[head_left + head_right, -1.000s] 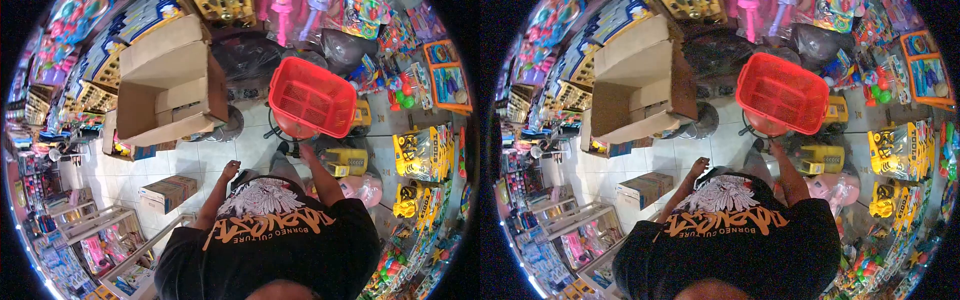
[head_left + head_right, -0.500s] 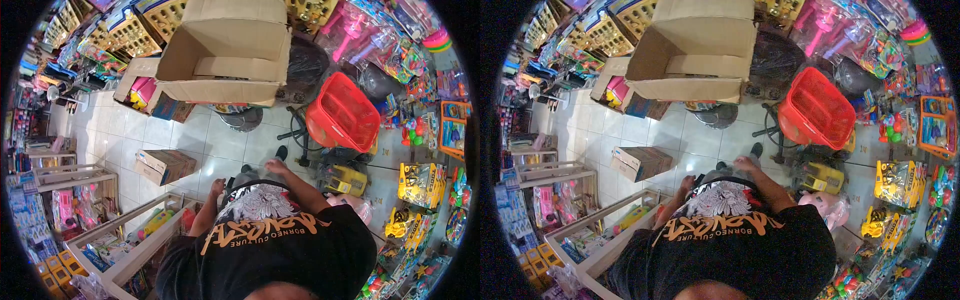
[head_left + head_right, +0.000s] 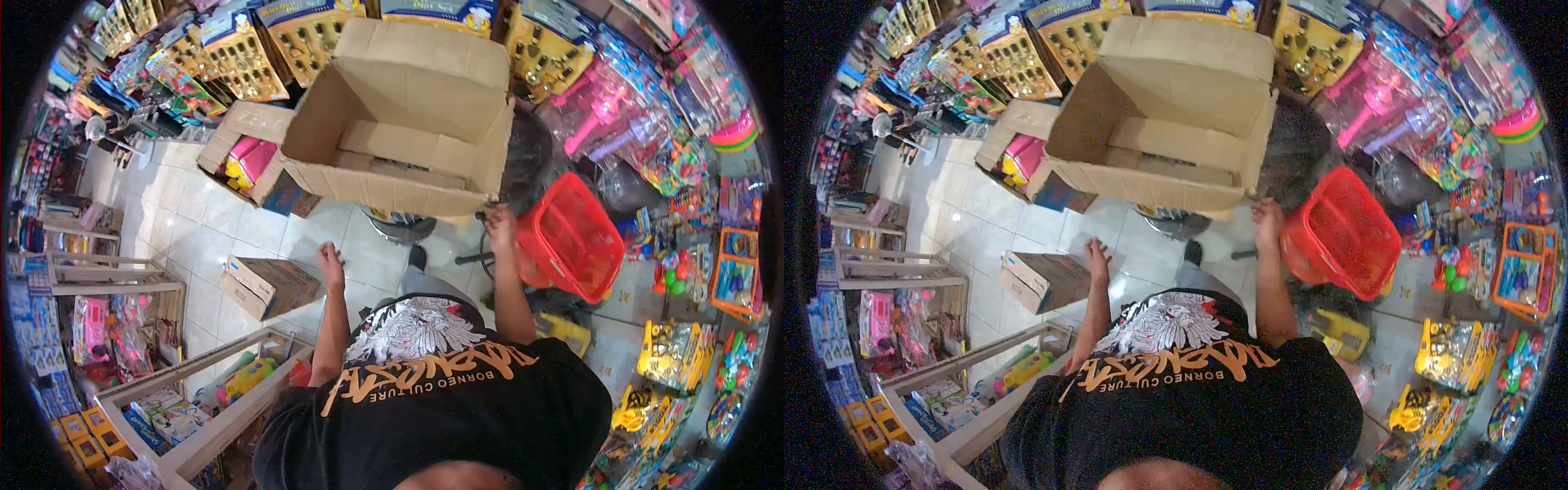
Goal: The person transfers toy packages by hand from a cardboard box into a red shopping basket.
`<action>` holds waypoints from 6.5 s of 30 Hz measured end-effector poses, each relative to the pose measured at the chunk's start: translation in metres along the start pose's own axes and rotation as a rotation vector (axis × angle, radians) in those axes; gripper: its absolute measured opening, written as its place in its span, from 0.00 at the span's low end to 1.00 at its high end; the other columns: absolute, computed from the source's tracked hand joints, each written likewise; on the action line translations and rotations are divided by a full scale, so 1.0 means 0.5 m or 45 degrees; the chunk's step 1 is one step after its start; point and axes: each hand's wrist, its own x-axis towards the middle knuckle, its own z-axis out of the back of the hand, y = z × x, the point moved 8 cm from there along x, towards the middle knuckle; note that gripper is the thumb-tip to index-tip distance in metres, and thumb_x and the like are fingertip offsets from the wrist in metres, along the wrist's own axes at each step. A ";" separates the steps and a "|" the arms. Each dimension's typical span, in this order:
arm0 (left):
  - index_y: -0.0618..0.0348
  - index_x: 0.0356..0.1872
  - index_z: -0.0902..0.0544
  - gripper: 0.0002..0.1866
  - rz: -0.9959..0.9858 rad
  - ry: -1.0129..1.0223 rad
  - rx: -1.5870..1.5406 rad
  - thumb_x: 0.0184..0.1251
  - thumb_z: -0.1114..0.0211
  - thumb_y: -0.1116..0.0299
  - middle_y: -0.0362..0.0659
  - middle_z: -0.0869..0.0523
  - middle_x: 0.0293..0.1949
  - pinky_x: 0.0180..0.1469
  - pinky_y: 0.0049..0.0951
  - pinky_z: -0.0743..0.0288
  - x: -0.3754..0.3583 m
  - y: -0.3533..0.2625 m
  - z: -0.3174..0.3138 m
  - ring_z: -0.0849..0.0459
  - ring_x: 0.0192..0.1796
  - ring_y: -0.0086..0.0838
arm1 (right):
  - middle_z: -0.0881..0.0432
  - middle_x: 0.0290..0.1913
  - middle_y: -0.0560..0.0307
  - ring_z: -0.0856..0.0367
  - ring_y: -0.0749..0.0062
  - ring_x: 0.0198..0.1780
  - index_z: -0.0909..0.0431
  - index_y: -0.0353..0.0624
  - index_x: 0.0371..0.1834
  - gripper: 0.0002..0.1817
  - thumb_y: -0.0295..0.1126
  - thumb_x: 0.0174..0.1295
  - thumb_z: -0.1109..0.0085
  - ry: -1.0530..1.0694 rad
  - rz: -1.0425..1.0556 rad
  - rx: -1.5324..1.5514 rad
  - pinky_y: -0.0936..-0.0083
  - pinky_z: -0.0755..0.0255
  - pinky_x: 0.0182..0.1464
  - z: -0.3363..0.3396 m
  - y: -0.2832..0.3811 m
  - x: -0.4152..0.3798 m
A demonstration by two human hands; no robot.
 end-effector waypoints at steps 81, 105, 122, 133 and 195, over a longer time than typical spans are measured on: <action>0.52 0.70 0.56 0.40 -0.214 -0.629 -0.471 0.61 0.42 0.73 0.54 0.31 0.58 0.55 0.32 0.31 -0.204 -0.197 0.813 0.28 0.57 0.37 | 0.18 0.40 0.47 0.19 0.66 0.42 0.24 0.39 0.49 0.16 0.34 0.59 0.45 1.718 0.637 -1.361 0.72 0.30 0.45 -1.048 -0.467 -0.633; 0.59 0.67 0.43 0.33 0.051 -0.753 -0.427 0.64 0.42 0.59 0.46 0.30 0.60 0.58 0.29 0.34 -0.077 -0.022 0.949 0.30 0.59 0.32 | 0.21 0.47 0.46 0.23 0.57 0.50 0.31 0.39 0.57 0.25 0.39 0.57 0.43 1.691 0.208 -1.428 0.69 0.32 0.52 -1.025 -0.676 -0.662; 0.48 0.59 0.34 0.34 0.516 -0.967 -0.896 0.62 0.61 0.34 0.44 0.27 0.53 0.44 0.43 0.32 -0.311 0.411 0.724 0.27 0.51 0.35 | 0.31 0.58 0.35 0.34 0.46 0.61 0.29 0.40 0.56 0.32 0.55 0.61 0.63 1.784 -0.092 -2.356 0.62 0.43 0.62 -0.519 -0.699 -0.471; 0.51 0.53 0.31 0.24 0.950 -0.266 -0.332 0.59 0.47 0.49 0.42 0.25 0.42 0.44 0.41 0.32 -0.432 0.512 0.473 0.25 0.40 0.32 | 0.20 0.46 0.45 0.23 0.64 0.49 0.22 0.37 0.47 0.26 0.48 0.58 0.53 1.572 -0.281 -2.168 0.73 0.33 0.53 -0.289 -0.612 -0.386; 0.64 0.61 0.36 0.25 -0.044 -0.561 -0.267 0.72 0.56 0.56 0.46 0.22 0.42 0.47 0.28 0.32 0.640 -0.271 0.299 0.26 0.42 0.27 | 0.24 0.52 0.53 0.27 0.68 0.54 0.36 0.39 0.59 0.40 0.33 0.40 0.26 1.496 -0.406 -1.333 0.72 0.34 0.56 -1.241 -0.526 0.175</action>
